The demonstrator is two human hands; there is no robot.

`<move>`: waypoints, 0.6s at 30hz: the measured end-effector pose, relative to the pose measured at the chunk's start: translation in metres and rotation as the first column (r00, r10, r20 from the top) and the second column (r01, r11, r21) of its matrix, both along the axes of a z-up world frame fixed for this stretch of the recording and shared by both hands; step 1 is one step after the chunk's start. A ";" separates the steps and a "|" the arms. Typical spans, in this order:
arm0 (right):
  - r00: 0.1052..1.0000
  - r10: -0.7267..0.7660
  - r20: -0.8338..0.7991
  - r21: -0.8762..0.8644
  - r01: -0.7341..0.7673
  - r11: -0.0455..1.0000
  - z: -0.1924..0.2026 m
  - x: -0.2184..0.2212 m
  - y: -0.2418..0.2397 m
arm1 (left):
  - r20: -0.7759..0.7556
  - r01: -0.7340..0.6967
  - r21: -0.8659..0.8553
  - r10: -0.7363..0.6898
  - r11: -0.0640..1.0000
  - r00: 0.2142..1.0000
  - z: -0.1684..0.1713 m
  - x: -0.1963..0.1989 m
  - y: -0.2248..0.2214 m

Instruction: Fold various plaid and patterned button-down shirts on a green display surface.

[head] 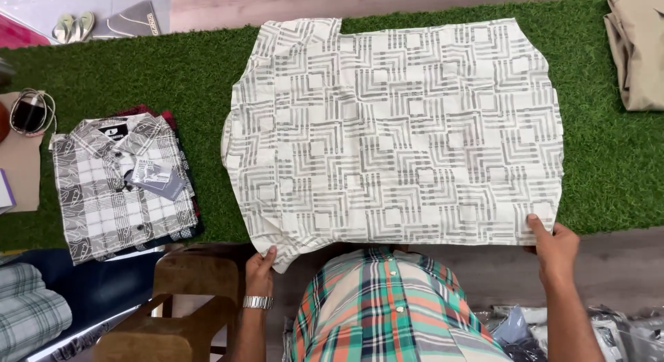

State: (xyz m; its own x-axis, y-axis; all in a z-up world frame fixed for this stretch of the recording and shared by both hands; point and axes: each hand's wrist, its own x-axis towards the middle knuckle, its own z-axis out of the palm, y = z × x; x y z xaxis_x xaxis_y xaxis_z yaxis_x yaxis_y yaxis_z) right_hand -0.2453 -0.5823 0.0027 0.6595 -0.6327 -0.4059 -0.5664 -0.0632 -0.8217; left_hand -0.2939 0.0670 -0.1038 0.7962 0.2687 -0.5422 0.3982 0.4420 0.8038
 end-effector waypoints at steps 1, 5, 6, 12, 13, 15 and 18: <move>0.999 0.008 0.041 -0.034 -0.007 0.999 -0.003 0.000 0.004 | 0.023 0.049 0.020 -0.050 0.999 0.999 0.008 0.008 0.000; 1.000 0.001 -0.016 -0.203 -0.004 0.979 -0.002 -0.004 0.004 | 0.030 0.160 0.141 -0.166 0.977 0.986 0.030 0.025 0.005; 1.000 -0.001 -0.020 -0.205 -0.003 0.979 0.007 -0.009 0.006 | 0.026 0.162 0.138 -0.168 0.977 0.986 0.032 0.018 0.007; 0.980 -0.005 -0.198 -0.408 -0.078 0.910 0.013 -0.035 -0.012 | -0.050 0.353 0.216 -0.350 0.910 0.935 0.042 -0.017 0.019; 0.993 -0.092 -0.073 -0.234 0.072 0.969 0.016 -0.034 -0.015 | -0.023 0.346 0.170 -0.347 0.923 0.938 0.051 -0.015 0.016; 0.979 -0.202 0.031 -0.036 0.204 0.978 0.037 -0.022 -0.010 | 0.000 0.342 0.123 -0.344 0.932 0.939 0.079 0.001 0.011; 0.957 -0.266 0.115 0.172 0.244 0.954 0.074 0.013 -0.002 | 0.189 0.163 -0.003 -0.160 0.987 0.969 0.112 0.051 0.010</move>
